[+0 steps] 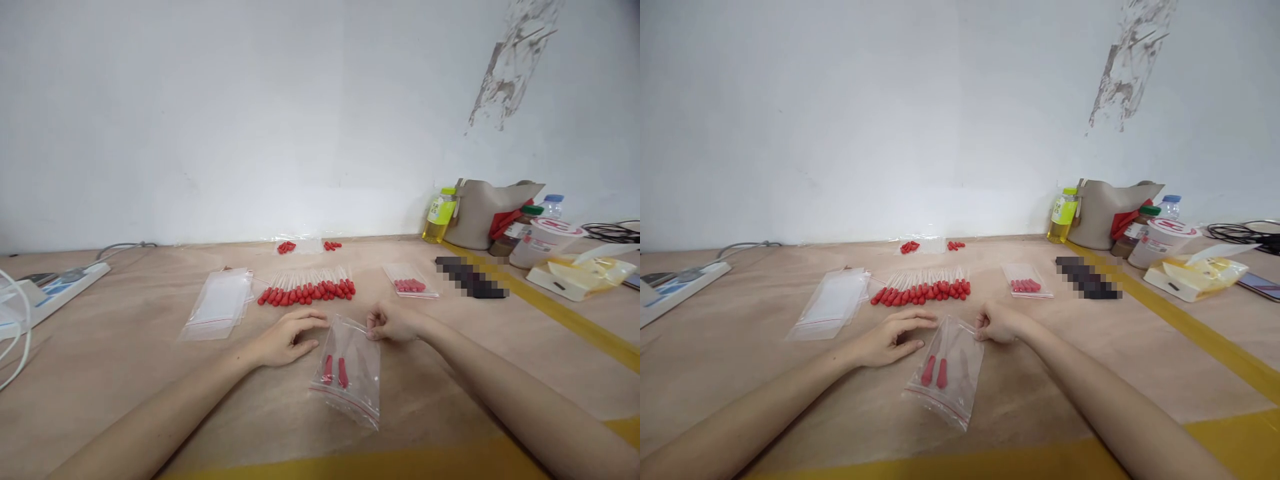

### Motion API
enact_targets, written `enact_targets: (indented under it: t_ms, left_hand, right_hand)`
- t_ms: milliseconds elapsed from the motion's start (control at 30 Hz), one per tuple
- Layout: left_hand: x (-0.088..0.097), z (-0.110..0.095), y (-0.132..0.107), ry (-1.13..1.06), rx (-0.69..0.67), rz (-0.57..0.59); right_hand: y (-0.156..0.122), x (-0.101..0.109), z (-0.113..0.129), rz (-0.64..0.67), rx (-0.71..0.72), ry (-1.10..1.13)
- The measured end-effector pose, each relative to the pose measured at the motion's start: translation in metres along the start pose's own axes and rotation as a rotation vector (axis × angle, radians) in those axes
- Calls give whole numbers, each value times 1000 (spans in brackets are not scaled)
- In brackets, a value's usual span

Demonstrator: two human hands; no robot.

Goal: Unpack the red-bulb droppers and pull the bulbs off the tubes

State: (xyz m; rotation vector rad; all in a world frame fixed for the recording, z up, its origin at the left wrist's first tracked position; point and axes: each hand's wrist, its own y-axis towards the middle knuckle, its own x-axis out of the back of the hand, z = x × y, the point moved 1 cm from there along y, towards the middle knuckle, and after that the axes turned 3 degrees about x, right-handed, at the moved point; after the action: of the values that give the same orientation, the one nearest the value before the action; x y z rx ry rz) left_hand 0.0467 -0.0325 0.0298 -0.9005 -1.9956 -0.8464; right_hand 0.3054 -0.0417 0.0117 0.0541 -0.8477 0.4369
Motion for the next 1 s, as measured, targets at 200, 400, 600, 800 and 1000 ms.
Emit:
enact_targets:
  t_ms: [200, 400, 600, 800, 1000]
  left_hand:
    - [7, -6, -4, -32, -124, -38]
    - [2, -3, -8, -44, -145, -81]
    - [-4, 4, -6, -49, -67, 21]
    - [-7, 0, 2, -60, -55, 124]
    - [-19, -11, -9, -8, 174, -6]
  right_hand:
    - [31, -8, 38, -191, 500, -375]
    - [40, -16, 60, -521, 652, -133]
    - [1, 5, 19, -309, 284, -82]
    - [-19, -7, -2, -152, 347, 76]
    - [-7, -21, 10, -163, 446, 144]
